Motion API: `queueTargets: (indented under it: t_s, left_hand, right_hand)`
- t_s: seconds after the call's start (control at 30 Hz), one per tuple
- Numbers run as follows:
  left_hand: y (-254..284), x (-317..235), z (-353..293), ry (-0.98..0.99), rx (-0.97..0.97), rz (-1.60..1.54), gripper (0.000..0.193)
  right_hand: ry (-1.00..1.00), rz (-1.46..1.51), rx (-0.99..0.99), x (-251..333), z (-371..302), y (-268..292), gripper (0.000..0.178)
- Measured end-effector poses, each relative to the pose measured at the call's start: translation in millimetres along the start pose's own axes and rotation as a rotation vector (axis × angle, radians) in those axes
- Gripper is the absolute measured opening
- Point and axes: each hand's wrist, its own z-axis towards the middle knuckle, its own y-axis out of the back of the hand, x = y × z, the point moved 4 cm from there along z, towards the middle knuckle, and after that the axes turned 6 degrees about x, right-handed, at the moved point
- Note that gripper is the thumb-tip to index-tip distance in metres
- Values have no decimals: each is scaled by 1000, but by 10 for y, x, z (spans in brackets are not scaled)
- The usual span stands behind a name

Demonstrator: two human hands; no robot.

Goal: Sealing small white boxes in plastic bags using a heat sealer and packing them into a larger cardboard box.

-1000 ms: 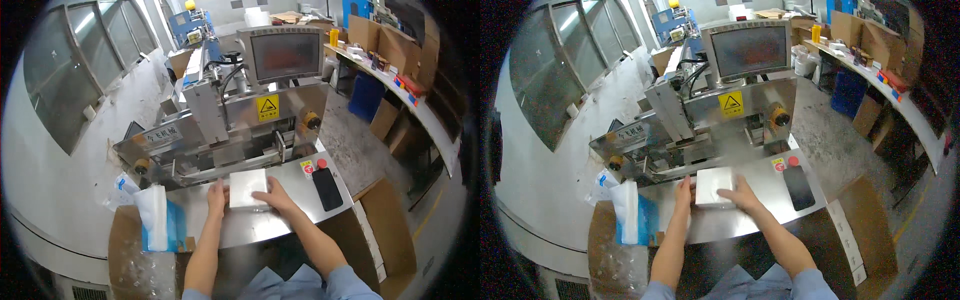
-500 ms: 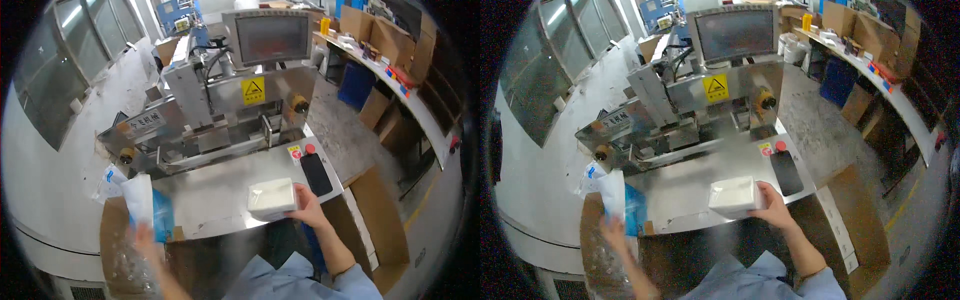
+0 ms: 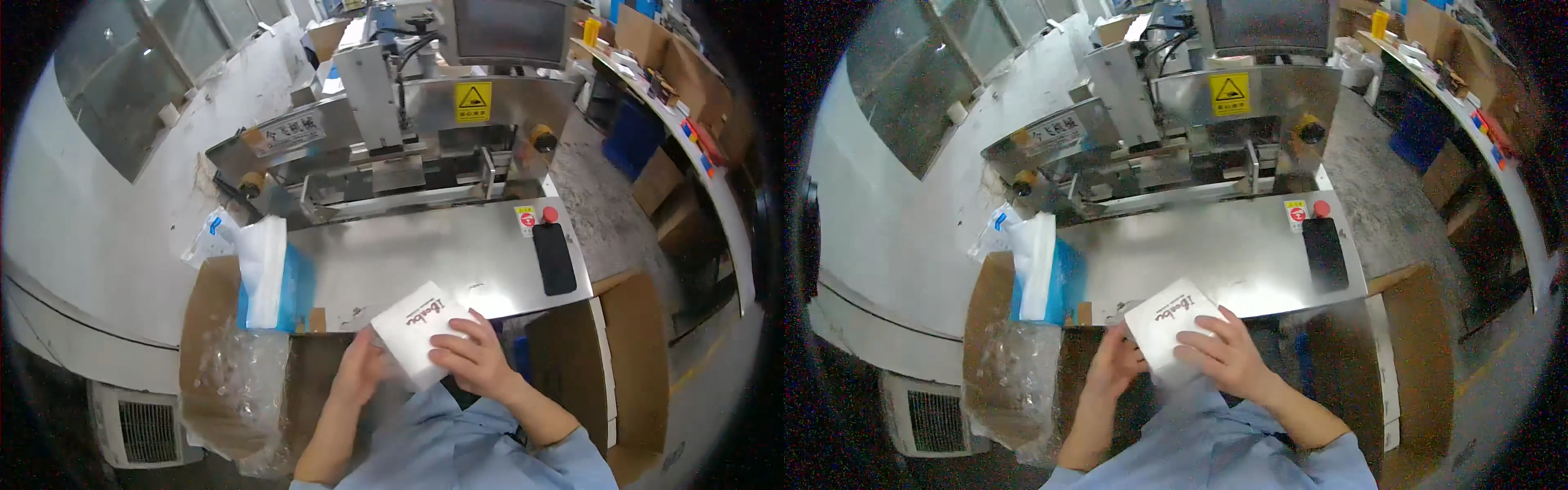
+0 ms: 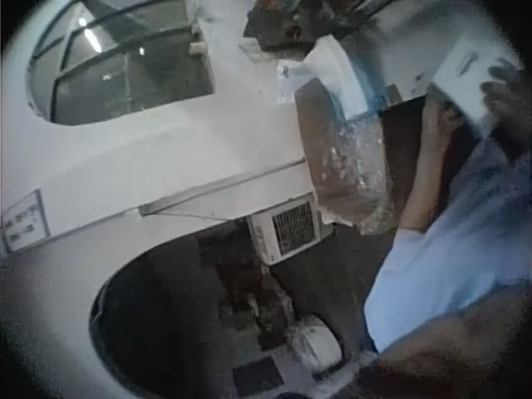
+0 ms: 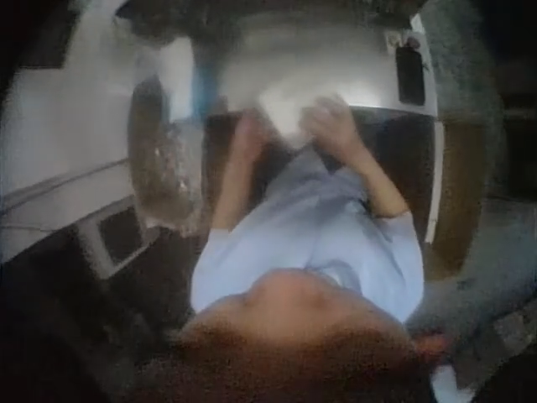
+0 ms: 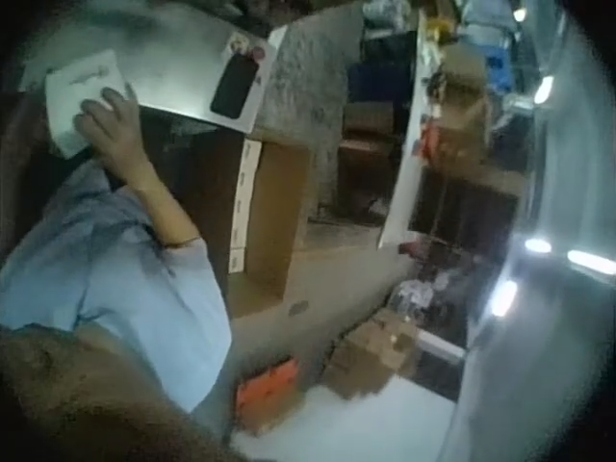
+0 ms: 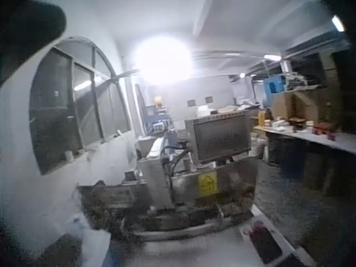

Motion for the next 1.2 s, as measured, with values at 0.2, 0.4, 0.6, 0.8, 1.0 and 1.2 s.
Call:
queueTargets:
  t_s: [0.2,0.4,0.6,0.8,1.0,1.2]
  left_hand:
    - [-492,100,484,-113,55,285,73]
    - [-1540,431,659,-43,503,590,86]
    - [-1541,608,1048,-169,326,1018,75]
    - [-852,578,1594,-625,84,1778,57]
    - [-1047,662,1628,-604,33,2075,51]
    - [-1008,724,1706,-623,74,2037,50]
  right_hand:
    - [-390,263,-71,-118,-596,327,46]
    - [-899,1091,-349,-465,-1415,342,79]
    - [-1063,852,-707,-256,-2186,1216,73]
    - [-1407,303,-1145,-386,-4014,2272,58]
    - [-1797,777,-1261,-1078,-5498,1386,53]
    - [-1677,607,-1066,-2310,-6338,879,55]
